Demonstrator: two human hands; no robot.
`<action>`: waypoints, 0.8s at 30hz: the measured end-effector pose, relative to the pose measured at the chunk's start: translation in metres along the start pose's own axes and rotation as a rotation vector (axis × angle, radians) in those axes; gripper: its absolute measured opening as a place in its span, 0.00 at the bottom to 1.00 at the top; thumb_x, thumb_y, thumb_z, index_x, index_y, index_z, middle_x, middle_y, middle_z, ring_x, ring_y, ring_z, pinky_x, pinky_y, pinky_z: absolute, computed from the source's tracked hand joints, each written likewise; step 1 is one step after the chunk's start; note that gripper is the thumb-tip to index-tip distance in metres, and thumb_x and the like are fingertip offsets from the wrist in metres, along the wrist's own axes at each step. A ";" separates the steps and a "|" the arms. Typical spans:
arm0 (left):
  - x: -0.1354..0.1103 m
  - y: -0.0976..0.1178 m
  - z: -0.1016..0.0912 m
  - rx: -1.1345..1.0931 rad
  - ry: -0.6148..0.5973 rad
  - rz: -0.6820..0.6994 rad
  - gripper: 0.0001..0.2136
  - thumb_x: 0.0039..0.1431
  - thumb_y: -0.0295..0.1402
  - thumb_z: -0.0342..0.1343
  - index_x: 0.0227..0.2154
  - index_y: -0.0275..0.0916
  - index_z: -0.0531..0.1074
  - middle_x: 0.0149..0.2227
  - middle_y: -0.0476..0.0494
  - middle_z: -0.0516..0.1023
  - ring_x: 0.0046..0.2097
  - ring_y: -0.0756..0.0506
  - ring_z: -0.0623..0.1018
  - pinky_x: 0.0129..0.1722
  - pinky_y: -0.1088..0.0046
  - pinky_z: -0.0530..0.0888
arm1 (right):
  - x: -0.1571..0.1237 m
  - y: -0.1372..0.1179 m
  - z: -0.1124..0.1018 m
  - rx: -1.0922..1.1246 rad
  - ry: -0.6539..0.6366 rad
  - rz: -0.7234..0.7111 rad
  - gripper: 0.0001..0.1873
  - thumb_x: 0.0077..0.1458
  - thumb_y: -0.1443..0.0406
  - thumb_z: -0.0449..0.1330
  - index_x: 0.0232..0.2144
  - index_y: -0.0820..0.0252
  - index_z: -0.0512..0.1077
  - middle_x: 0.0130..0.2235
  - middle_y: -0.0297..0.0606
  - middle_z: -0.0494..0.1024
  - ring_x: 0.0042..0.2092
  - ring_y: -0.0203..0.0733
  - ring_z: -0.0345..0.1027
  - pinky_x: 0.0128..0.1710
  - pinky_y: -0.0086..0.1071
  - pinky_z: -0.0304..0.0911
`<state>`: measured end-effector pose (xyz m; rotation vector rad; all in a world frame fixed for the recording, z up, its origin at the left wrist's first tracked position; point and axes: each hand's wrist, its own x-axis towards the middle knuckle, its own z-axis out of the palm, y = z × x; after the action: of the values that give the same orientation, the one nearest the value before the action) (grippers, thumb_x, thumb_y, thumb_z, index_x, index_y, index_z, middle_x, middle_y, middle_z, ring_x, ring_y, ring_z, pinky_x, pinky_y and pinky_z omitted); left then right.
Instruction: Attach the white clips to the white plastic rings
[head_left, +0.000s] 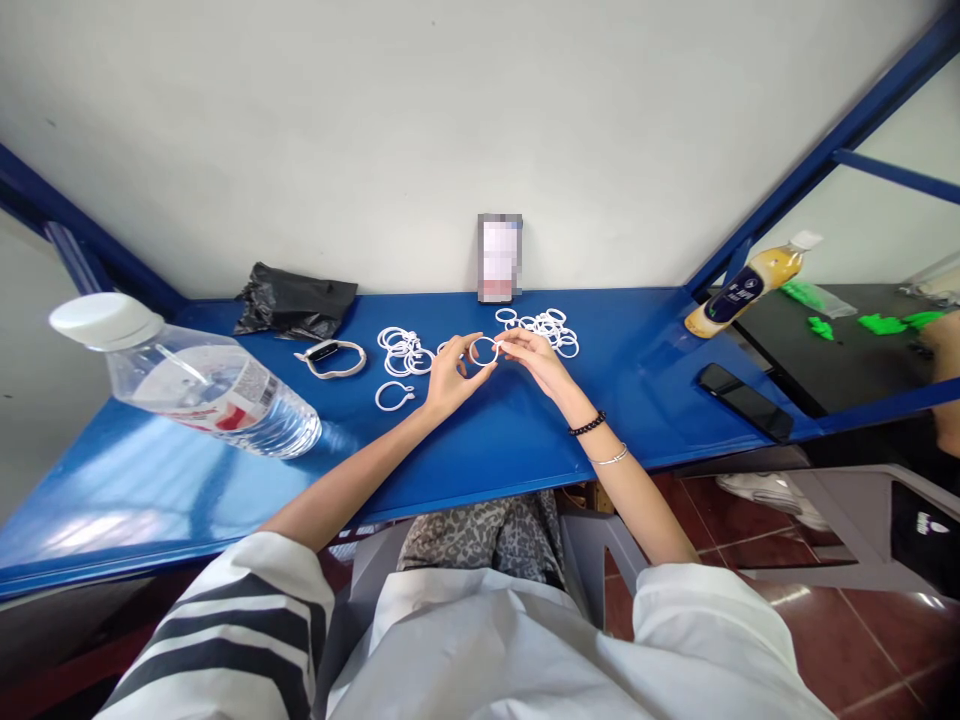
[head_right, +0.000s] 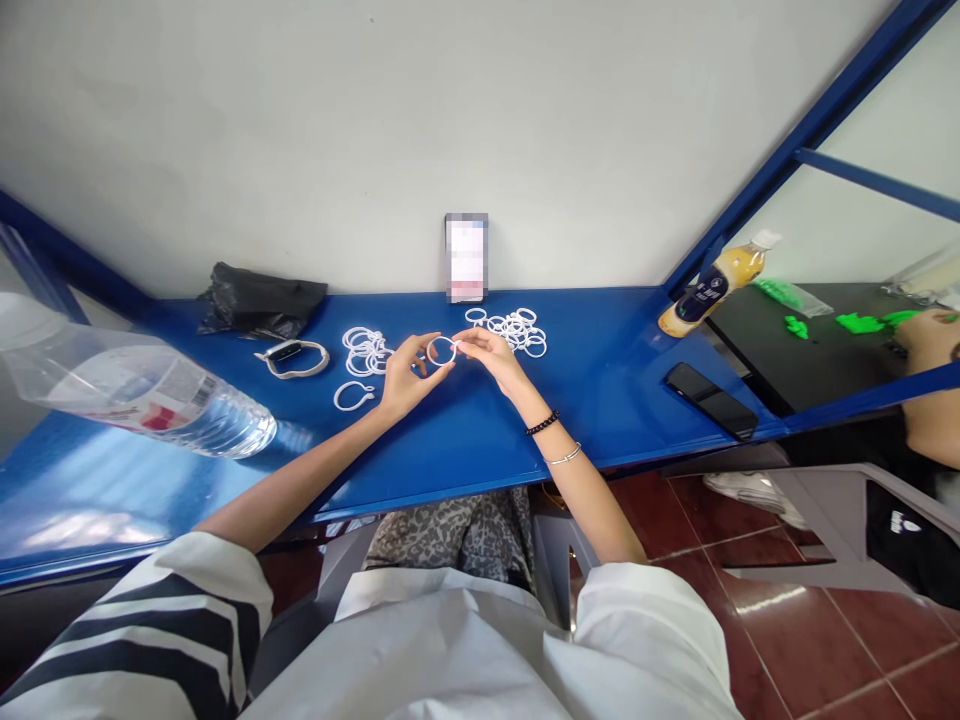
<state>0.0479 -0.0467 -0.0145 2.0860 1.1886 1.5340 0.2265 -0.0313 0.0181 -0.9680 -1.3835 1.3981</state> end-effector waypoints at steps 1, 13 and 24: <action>0.000 0.000 0.000 0.007 -0.003 0.001 0.18 0.55 0.39 0.62 0.47 0.39 0.71 0.32 0.48 0.73 0.24 0.54 0.67 0.25 0.78 0.68 | 0.000 -0.001 0.000 0.011 0.001 0.009 0.12 0.46 0.58 0.67 0.34 0.57 0.77 0.36 0.35 0.79 0.42 0.38 0.71 0.45 0.32 0.64; -0.001 0.002 0.000 0.055 -0.069 -0.019 0.18 0.56 0.37 0.61 0.49 0.39 0.70 0.40 0.43 0.75 0.33 0.50 0.73 0.27 0.78 0.71 | 0.001 0.003 0.000 0.093 -0.053 0.026 0.09 0.48 0.60 0.66 0.32 0.57 0.78 0.34 0.33 0.78 0.39 0.35 0.71 0.43 0.30 0.65; 0.000 -0.004 0.002 -0.014 -0.165 -0.012 0.17 0.54 0.31 0.59 0.47 0.38 0.70 0.43 0.42 0.74 0.39 0.47 0.75 0.31 0.75 0.74 | -0.002 0.007 0.008 -0.131 -0.173 -0.098 0.14 0.48 0.56 0.66 0.36 0.57 0.78 0.40 0.38 0.80 0.45 0.44 0.72 0.47 0.37 0.66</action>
<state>0.0480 -0.0435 -0.0178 2.1455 1.1258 1.3316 0.2187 -0.0350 0.0111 -0.8661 -1.6467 1.3560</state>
